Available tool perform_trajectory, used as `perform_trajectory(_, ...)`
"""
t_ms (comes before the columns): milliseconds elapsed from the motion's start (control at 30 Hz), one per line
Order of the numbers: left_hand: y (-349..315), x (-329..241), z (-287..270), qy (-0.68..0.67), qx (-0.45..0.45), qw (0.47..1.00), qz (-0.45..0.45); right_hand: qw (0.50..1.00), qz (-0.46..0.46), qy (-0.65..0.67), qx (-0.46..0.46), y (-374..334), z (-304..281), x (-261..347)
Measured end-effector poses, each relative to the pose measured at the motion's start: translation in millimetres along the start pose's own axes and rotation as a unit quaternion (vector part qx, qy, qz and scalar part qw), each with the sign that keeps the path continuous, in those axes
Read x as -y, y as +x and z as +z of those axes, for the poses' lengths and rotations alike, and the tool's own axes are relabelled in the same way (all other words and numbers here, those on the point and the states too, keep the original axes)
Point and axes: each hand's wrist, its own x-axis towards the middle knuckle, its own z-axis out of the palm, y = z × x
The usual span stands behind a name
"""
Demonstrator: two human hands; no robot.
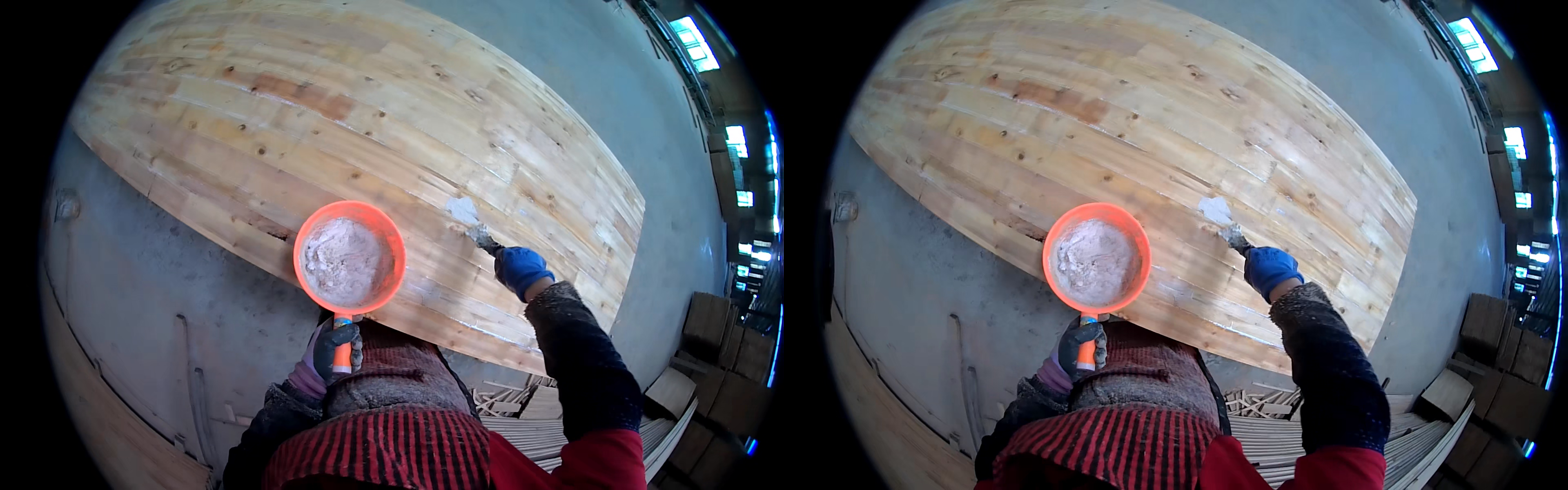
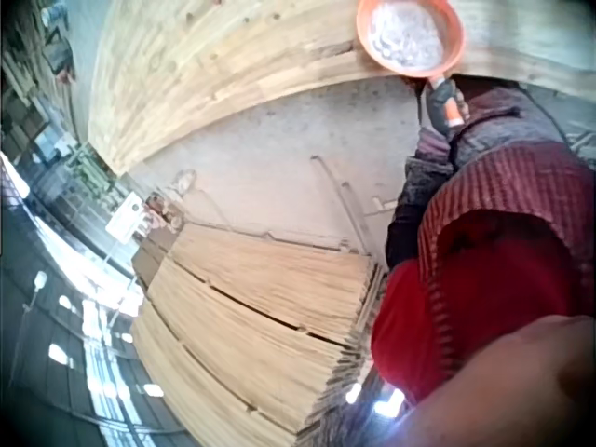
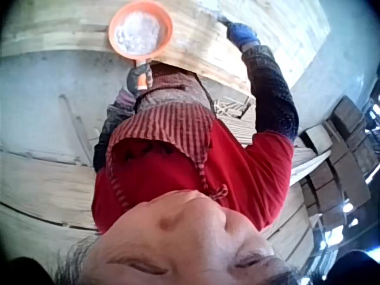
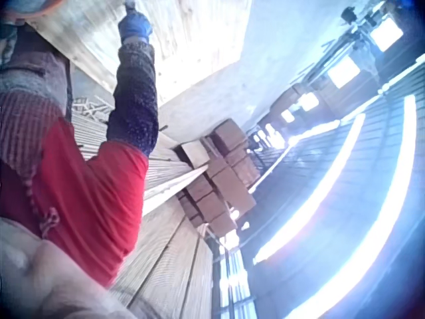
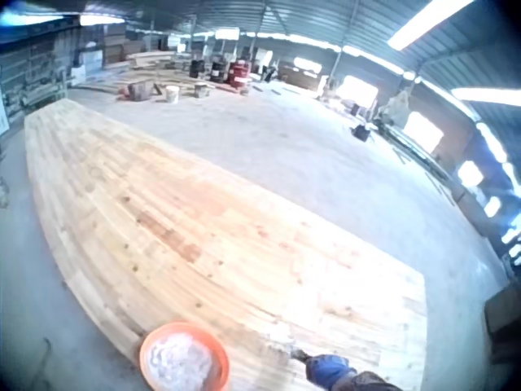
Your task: The person uses a putty knife to scoop a white filler from an orange bowl and applies it to gaps and knots on a large wooden panel. They repeatedly spread the filler across the surface, occasionally dipping the tool back into the bowl to reload. The person moves along the panel to cover different areas, smoothing the filler into the wood grain.
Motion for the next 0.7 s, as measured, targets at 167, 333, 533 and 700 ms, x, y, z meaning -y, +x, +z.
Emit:
perform_trajectory(167, 5, -7, 6, 0.008, -0.001, 1.0, -0.017, 0.979, 0.073, 0.057, -0.179, 30, 48, 27)
perform_trajectory(333, -2, -6, -7, -0.005, 0.009, 1.0, -0.02, 0.996, 0.007, 0.078, -0.031, -26, 35, 25)
perform_trajectory(533, -2, -13, 4, 0.001, -0.01, 0.999, -0.031, 0.993, 0.059, 0.073, -0.076, 23, 12, 1)
perform_trajectory(700, -3, -3, 1, -0.004, -0.025, 0.999, -0.033, 0.994, -0.034, 0.059, -0.081, 3, -21, 14)
